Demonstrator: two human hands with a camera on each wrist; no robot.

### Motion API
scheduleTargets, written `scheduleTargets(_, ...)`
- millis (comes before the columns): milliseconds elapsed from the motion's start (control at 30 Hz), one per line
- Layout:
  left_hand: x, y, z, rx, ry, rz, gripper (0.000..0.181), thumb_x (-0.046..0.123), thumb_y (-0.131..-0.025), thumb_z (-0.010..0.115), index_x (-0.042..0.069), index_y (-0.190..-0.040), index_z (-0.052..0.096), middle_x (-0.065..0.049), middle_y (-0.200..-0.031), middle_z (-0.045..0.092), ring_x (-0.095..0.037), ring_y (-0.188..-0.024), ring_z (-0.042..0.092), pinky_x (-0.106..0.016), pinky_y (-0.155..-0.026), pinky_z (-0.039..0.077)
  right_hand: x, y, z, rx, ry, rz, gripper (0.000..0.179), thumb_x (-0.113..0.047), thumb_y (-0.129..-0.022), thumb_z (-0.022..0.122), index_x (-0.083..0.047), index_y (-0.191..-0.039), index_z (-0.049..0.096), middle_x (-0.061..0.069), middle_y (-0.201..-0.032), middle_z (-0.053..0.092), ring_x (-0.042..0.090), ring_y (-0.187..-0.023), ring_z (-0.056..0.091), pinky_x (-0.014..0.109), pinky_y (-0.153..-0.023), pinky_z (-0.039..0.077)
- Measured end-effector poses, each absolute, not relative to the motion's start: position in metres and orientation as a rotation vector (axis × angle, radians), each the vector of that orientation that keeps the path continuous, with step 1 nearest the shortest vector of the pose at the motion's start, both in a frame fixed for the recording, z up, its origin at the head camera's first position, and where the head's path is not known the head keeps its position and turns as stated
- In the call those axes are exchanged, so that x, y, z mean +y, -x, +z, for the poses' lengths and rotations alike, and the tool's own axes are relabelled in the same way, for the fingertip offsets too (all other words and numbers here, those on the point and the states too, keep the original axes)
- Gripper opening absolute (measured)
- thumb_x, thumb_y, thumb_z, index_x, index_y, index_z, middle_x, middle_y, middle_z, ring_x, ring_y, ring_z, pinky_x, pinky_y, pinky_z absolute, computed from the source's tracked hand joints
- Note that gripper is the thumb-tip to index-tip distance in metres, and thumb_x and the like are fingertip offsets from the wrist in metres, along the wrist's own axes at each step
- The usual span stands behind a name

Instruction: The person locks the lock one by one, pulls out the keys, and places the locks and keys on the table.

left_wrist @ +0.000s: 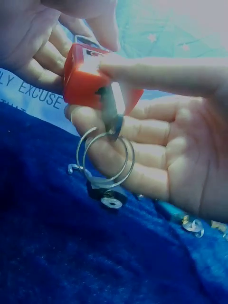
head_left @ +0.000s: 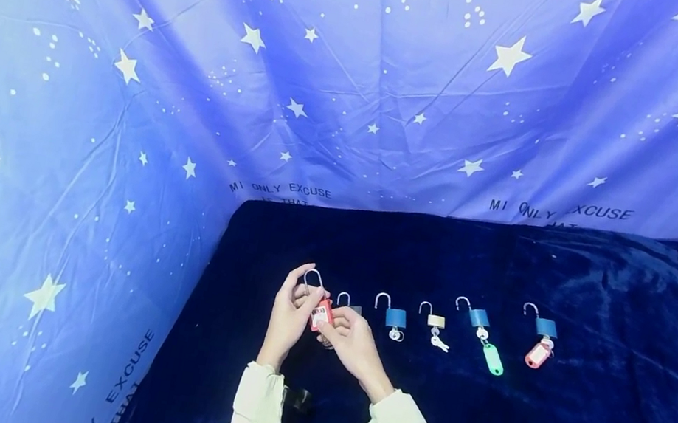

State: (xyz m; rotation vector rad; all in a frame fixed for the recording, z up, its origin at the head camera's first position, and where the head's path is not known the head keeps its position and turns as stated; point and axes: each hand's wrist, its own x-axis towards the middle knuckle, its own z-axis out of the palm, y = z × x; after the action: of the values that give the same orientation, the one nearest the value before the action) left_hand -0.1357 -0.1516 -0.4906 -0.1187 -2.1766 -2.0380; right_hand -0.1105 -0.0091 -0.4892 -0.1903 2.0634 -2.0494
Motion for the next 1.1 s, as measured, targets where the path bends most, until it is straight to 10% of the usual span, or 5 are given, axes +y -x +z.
scheduleTargets(400, -0.15, 0.13, -0.483, -2.238, 0.035, -2.022, 0.043, 0.004, -0.096, 0.062, 0.003, -0.139, 0.052, -0.026, -0.11, 0.067, -0.008, -0.074, 0.066, -0.017, -0.067, 0.05, -0.007, 0.117, -0.499, 1.974, 0.181, -2.095, 0.031, -0.014, -0.097, 0.064, 0.01, -0.115, 0.058, 0.023, -0.098, 0.073, 0.016, -0.076, 0.072, 0.025, -0.071, 0.058)
scheduleTargets(1100, -0.169, 0.129, -0.484, -2.233, 0.124, -2.092, 0.054, 0.005, -0.09, 0.071, 0.006, -0.14, 0.052, -0.027, -0.104, 0.072, -0.018, -0.089, 0.074, -0.021, -0.08, 0.057, -0.007, 0.116, -0.5, 1.865, 0.259, -2.09, 0.041, -0.014, -0.096, 0.066, 0.01, -0.127, 0.053, 0.029, -0.106, 0.07, 0.026, -0.086, 0.071, 0.031, -0.076, 0.059)
